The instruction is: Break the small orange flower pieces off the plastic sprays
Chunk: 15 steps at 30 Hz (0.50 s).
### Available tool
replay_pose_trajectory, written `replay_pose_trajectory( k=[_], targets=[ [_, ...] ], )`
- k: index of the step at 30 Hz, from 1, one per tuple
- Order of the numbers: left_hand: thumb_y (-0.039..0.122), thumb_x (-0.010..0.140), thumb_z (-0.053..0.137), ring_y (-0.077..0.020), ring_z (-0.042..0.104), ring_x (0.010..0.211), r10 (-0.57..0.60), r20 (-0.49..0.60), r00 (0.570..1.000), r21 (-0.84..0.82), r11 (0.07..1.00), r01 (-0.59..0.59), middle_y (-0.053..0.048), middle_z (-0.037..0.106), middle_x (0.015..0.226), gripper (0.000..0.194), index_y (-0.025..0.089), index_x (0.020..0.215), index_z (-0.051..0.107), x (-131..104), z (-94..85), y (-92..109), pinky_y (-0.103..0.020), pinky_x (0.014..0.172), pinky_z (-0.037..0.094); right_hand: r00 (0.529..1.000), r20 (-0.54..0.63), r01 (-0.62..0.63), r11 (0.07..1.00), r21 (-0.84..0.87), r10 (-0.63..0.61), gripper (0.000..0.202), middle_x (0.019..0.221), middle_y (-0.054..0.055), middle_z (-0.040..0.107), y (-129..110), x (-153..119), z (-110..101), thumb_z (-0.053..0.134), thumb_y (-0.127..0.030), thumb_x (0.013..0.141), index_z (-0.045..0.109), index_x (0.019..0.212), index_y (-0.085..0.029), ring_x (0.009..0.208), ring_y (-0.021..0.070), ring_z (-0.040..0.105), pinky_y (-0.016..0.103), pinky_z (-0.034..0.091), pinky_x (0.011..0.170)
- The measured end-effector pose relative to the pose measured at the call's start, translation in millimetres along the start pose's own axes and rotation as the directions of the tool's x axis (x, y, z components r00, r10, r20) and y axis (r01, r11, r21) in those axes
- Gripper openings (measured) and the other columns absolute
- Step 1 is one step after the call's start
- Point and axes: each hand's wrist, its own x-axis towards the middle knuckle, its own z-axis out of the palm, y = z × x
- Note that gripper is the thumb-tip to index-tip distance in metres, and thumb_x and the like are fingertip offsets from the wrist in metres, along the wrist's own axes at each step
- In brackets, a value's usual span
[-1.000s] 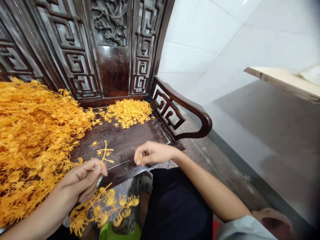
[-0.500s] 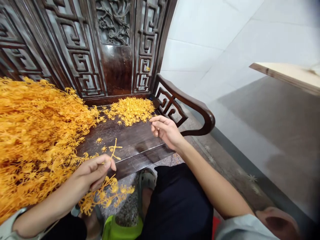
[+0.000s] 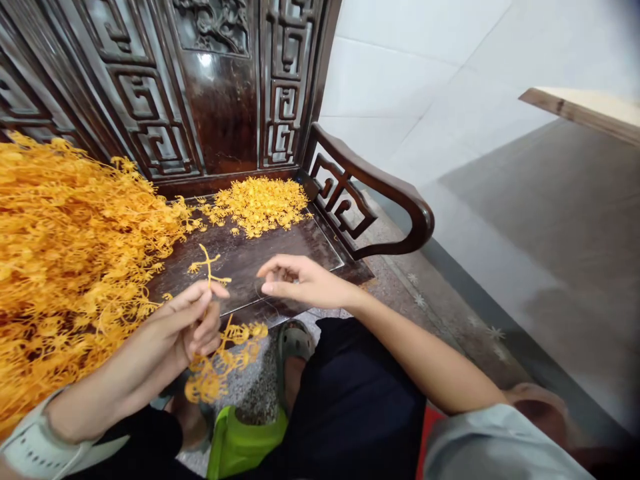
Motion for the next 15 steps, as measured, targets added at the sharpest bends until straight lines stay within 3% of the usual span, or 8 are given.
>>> replay_pose_trajectory(
  k=[3, 6, 10, 15],
  targets=[
    [0.024, 0.107, 0.066, -0.0101, 0.049, 0.062, 0.089, 0.016, 0.996, -0.210, 0.974, -0.084, 0.003, 0.050, 0.070, 0.003, 0.021, 0.106, 0.067, 8.2, 16.8, 4.3, -0.021, 0.064, 0.052, 0.982, 0.159, 0.126, 0.982, -0.142, -0.104, 0.041, 0.112, 0.007, 0.069, -10.0, 1.0, 22.6, 0.079, -0.051, 0.098, 0.074, 0.121, -0.018, 0.100, 0.0191, 0.065, 0.033, 0.051, 0.089],
    [0.020, 0.110, 0.060, -0.0135, 0.064, 0.073, 0.182, 0.028, 0.983, -0.276, 0.947, -0.167, 0.000, 0.062, 0.078, 0.005, 0.020, 0.108, 0.064, 19.8, 25.1, 7.4, -0.024, 0.071, 0.057, 0.949, 0.252, 0.240, 0.953, -0.187, -0.190, 0.031, 0.109, 0.007, 0.073, -10.2, 3.0, 42.8, 0.076, -0.047, 0.102, 0.075, 0.114, -0.018, 0.104, 0.0216, 0.066, 0.037, 0.048, 0.101],
    [0.020, 0.109, 0.062, -0.0142, 0.071, 0.081, 0.278, 0.006, 0.961, -0.294, 0.919, -0.264, -0.003, 0.072, 0.090, 0.002, 0.019, 0.109, 0.063, 32.2, 13.0, 10.8, -0.026, 0.080, 0.060, 0.982, 0.149, 0.135, 0.982, -0.129, -0.115, 0.024, 0.087, 0.002, 0.070, -3.1, 7.1, 60.0, 0.072, -0.042, 0.104, 0.076, 0.097, -0.019, 0.080, 0.0166, 0.060, 0.032, 0.046, 0.080],
    [0.049, 0.106, 0.071, -0.0178, 0.075, 0.095, 0.282, 0.041, 0.959, -0.008, 0.960, -0.281, -0.010, 0.078, 0.109, 0.038, 0.016, 0.124, 0.069, 31.8, -4.5, 10.6, -0.029, 0.087, 0.060, 0.997, -0.063, 0.052, 0.972, 0.230, -0.038, 0.024, 0.089, 0.002, 0.073, -7.6, 10.2, 59.7, 0.081, -0.043, 0.097, 0.077, 0.098, -0.020, 0.078, 0.0142, 0.062, 0.031, 0.050, 0.077]
  ],
)
